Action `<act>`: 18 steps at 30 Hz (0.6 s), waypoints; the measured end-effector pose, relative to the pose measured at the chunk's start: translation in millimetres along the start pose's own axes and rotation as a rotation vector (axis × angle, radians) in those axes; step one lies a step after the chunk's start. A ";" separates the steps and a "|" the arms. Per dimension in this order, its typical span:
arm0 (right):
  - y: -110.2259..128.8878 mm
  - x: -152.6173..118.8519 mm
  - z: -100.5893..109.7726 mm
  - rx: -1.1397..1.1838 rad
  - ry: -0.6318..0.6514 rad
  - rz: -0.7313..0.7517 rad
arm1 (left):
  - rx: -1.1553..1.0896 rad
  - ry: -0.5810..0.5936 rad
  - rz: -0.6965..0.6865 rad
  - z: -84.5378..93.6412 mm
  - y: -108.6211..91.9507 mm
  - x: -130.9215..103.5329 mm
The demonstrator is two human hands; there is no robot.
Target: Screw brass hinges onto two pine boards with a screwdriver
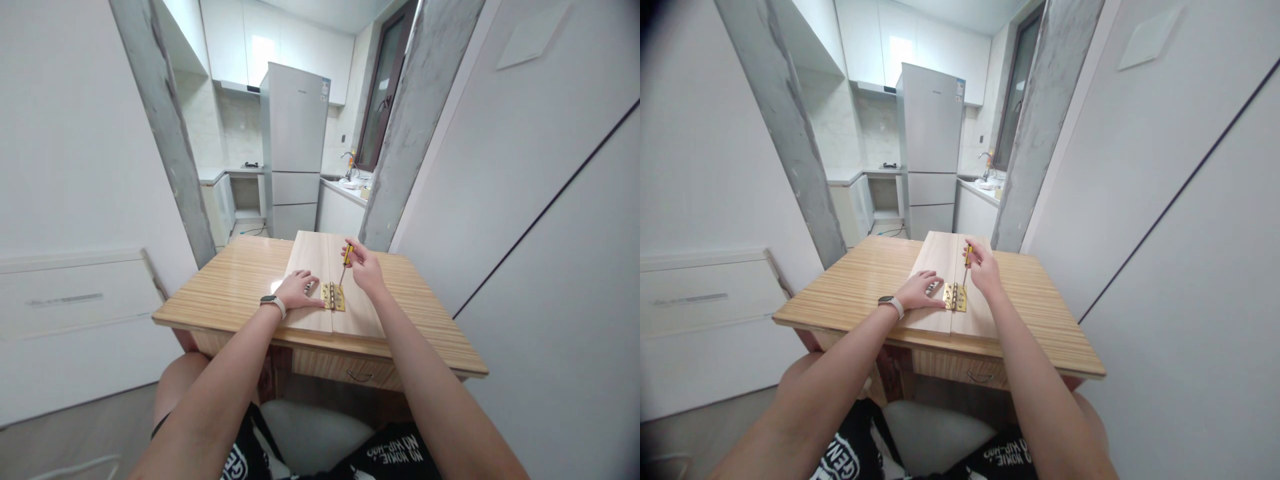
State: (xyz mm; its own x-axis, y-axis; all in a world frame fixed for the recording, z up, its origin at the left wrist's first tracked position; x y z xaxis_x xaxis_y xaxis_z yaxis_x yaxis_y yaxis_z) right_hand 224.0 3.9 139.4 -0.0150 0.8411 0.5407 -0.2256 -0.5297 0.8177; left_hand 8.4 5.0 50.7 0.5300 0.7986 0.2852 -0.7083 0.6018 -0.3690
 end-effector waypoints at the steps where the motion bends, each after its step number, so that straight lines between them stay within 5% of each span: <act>1: 0.3 -0.4 1.4 -0.017 -0.019 0.005 | 0.000 0.002 0.000 -0.1 0.2 -0.1; 10: 18.0 -8.1 13.7 -0.253 -0.207 0.075 | 0.005 0.002 0.000 0.3 -0.4 -0.4; 18: 12.8 -9.5 5.8 -0.120 -0.131 0.037 | -0.008 0.008 0.013 2.2 -1.6 -0.4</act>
Point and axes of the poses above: each hand's wrist, its own x-axis towards the middle knuckle, its own z-axis out of the back of the hand, y = z × x, the point moved 7 cm from there along x, towards the middle knuckle, and after that the axes turned 2 degrees about y, right-handed, at the moved point
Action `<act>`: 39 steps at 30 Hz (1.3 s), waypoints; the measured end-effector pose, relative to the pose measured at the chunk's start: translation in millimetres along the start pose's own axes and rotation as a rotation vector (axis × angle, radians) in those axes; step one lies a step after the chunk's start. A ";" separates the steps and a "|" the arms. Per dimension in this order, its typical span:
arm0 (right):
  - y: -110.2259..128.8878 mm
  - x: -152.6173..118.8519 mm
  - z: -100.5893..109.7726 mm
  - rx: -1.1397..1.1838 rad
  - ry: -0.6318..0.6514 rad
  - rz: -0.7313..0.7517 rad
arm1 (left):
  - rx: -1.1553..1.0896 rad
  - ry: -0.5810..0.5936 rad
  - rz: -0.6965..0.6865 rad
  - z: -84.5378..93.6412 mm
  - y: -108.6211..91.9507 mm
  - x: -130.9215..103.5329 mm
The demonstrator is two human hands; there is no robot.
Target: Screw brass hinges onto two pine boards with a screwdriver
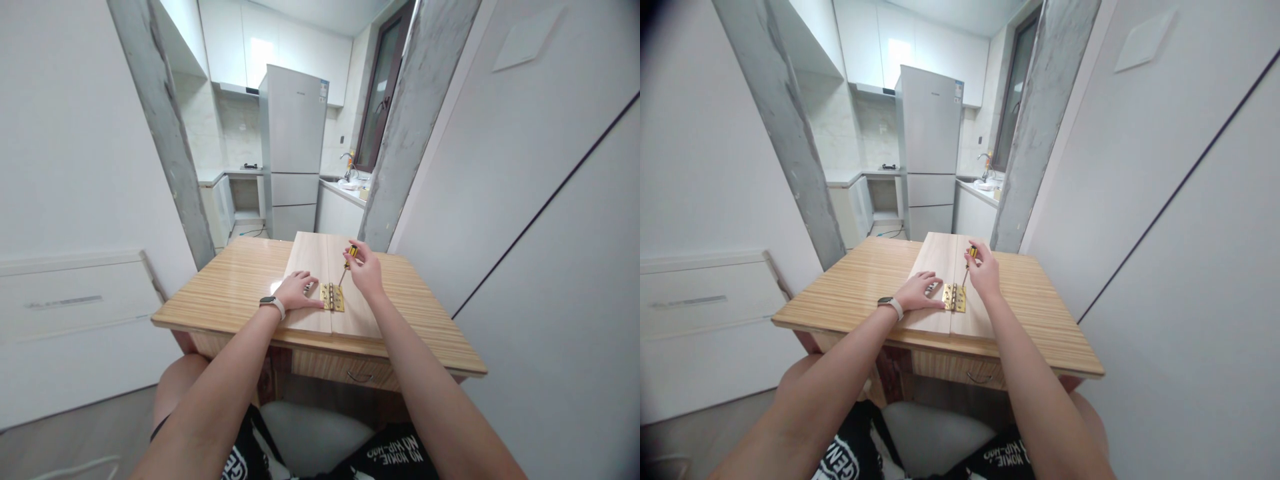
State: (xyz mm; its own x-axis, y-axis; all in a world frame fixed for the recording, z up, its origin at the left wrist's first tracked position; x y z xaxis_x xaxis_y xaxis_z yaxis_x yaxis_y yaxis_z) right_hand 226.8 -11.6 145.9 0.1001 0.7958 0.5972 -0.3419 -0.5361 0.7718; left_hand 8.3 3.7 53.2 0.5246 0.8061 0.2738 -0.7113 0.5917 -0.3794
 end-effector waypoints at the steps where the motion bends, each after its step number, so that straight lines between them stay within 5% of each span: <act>1: -0.7 -1.0 0.3 -0.001 -0.003 -0.002 | 0.001 0.001 0.000 0.2 -0.2 0.0; 9: -9.6 -0.6 -1.9 0.062 0.076 -0.017 | 0.012 0.005 -0.008 -1.9 0.7 0.2; 20: 4.3 -2.4 9.0 -0.106 -0.068 0.067 | 0.008 0.004 -0.007 0.5 -1.8 -0.3; 27: -0.4 1.2 -5.5 0.094 0.052 -0.009 | 0.010 0.003 -0.005 1.2 -2.6 -1.1; 33: -4.6 -1.6 1.5 0.095 -0.034 -0.016 | 0.014 -0.004 -0.003 0.8 -0.9 -0.6; 39: -12.2 2.3 0.9 0.121 0.044 -0.033 | 0.010 0.004 -0.002 0.0 -0.9 -0.5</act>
Point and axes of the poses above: each hand's wrist, its own x-axis towards the middle knuckle, its own z-axis out of the back of the hand, y = z × x, the point moved 7 cm from there along x, towards the middle knuckle, and after that the axes turned 2 degrees about y, right-handed, at the moved point
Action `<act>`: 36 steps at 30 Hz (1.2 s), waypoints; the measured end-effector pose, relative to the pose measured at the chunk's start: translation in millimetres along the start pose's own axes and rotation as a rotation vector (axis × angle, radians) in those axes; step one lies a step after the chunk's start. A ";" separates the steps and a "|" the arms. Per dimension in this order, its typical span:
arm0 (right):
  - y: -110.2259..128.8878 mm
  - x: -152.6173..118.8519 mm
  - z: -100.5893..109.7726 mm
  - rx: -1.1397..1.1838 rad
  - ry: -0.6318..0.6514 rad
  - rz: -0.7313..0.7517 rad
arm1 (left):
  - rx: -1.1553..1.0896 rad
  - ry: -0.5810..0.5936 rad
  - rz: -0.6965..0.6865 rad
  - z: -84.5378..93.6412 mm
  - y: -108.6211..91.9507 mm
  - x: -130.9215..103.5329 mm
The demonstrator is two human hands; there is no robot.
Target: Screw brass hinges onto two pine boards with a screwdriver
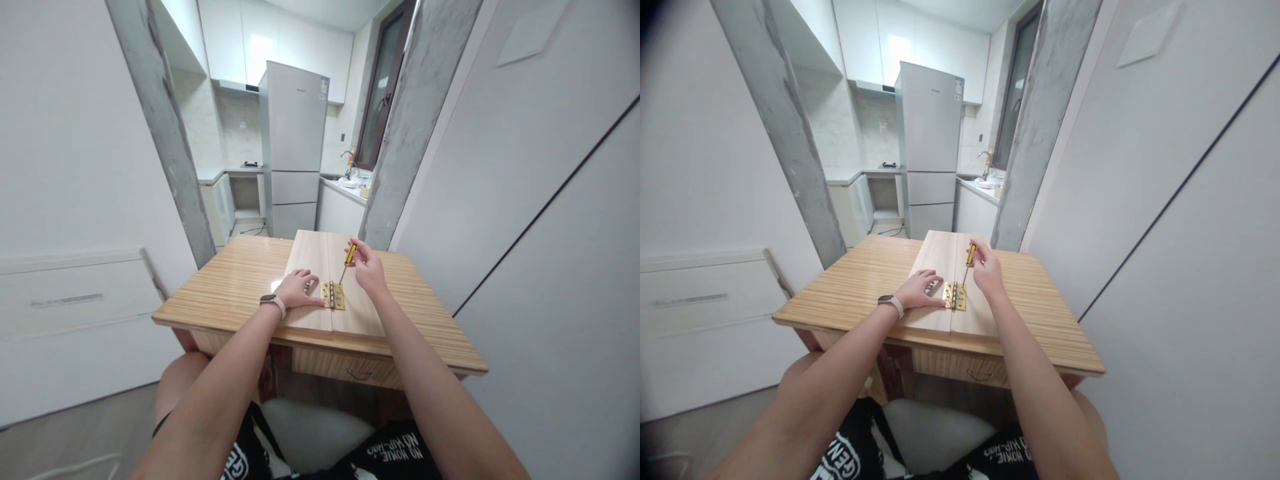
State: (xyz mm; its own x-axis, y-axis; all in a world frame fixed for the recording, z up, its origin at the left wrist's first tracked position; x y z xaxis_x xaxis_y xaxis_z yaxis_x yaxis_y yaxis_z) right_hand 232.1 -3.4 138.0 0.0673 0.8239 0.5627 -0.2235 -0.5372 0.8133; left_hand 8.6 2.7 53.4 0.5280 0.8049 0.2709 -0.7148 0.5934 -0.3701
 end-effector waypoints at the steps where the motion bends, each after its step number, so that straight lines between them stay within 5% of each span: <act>1: -0.7 0.4 0.1 -0.002 0.004 -0.003 | -0.002 0.000 0.001 0.0 0.1 0.0; 15: 19.8 -0.7 1.4 -0.235 -0.092 0.098 | -0.003 -0.006 -0.012 -0.1 0.1 0.4; 24: 12.2 0.0 -7.6 0.025 0.048 0.027 | -0.002 -0.007 -0.010 -1.6 1.6 1.4; 36: -1.9 6.4 -12.1 0.084 0.086 -0.011 | 0.003 -0.007 -0.006 -1.9 3.0 1.0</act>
Point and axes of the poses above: each hand's wrist, its own x-axis towards the middle knuckle, its own z-axis out of the back of the hand, y = z × x, the point moved 7 cm from there along x, towards the middle knuckle, and after that the axes turned 2 degrees about y, right-handed, at the moved point
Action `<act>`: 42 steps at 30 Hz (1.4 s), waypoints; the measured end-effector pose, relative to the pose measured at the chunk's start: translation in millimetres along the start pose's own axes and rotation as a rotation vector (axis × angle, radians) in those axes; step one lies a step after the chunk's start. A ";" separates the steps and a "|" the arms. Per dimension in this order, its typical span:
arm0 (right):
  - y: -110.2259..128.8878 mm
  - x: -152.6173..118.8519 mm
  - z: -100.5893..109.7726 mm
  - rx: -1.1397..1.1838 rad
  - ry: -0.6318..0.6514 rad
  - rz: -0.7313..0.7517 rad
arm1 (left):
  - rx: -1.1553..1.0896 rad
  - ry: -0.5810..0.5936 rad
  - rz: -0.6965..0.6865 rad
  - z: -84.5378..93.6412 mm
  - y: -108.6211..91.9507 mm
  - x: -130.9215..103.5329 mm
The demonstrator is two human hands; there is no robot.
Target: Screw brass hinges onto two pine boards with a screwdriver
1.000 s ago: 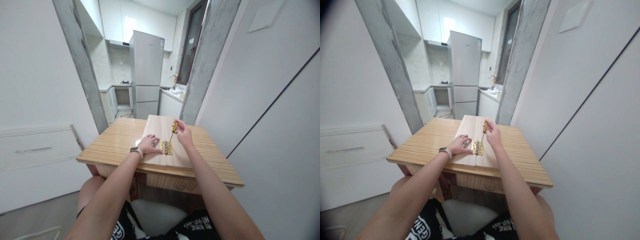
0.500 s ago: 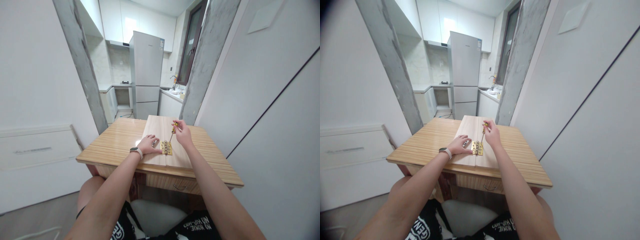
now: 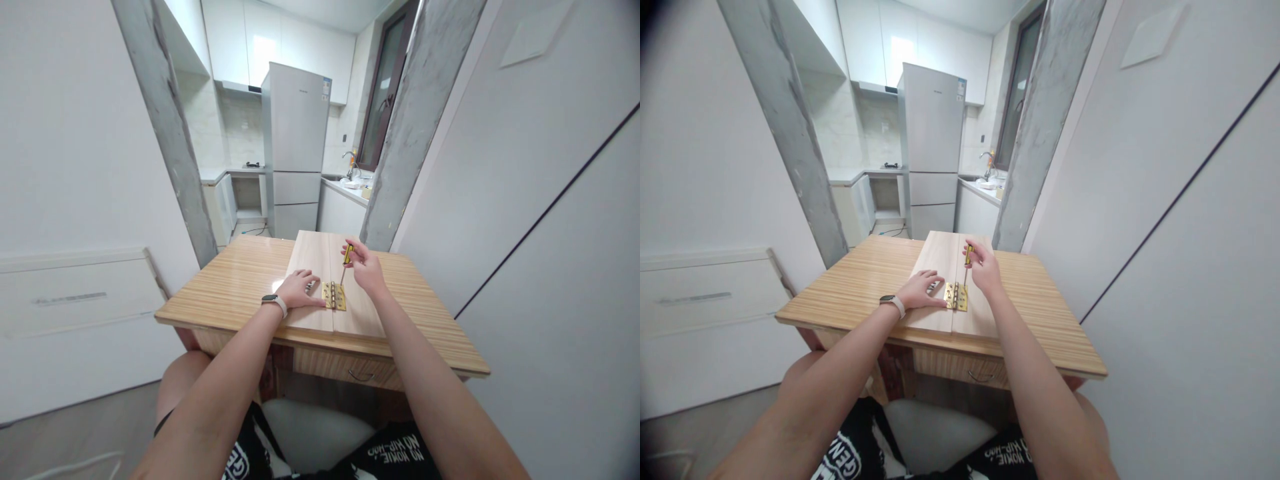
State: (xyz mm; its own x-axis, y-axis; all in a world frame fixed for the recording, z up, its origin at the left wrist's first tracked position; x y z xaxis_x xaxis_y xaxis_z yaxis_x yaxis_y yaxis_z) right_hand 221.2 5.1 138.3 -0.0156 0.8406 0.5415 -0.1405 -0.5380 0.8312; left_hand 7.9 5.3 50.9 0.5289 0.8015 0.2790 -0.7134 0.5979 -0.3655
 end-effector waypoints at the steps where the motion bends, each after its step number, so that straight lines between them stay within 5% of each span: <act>1: 0.6 -0.1 1.1 -0.003 -0.014 -0.003 | 0.000 0.000 -0.001 -0.2 0.2 0.1; 10: 12.6 -3.9 16.8 -0.225 -0.180 0.068 | -0.002 0.004 0.001 -0.3 0.1 -0.3; 25: 2.5 -0.9 -3.4 0.002 0.030 -0.004 | -0.006 -0.001 -0.004 1.5 -2.1 -0.3; 37: 11.0 -5.4 17.6 -0.211 -0.183 0.045 | -0.004 -0.002 0.001 -0.4 0.6 -0.2; 42: 13.3 -5.9 9.6 -0.056 -0.081 0.004 | -0.016 0.001 0.002 0.6 -0.3 -0.5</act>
State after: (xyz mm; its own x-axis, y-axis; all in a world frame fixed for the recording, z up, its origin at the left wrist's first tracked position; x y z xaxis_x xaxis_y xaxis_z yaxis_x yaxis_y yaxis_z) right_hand 229.0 -7.6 147.3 0.0640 0.8295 0.5548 -0.1963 -0.5346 0.8220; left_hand 7.5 4.7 51.3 0.5278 0.8026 0.2778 -0.7067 0.5964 -0.3806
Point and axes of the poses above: each hand's wrist, its own x-axis towards the middle knuckle, its own z-axis out of the back of the hand, y = z × x, the point moved 7 cm from there along x, towards the middle knuckle, and after that the axes turned 2 degrees about y, right-handed, at the moved point
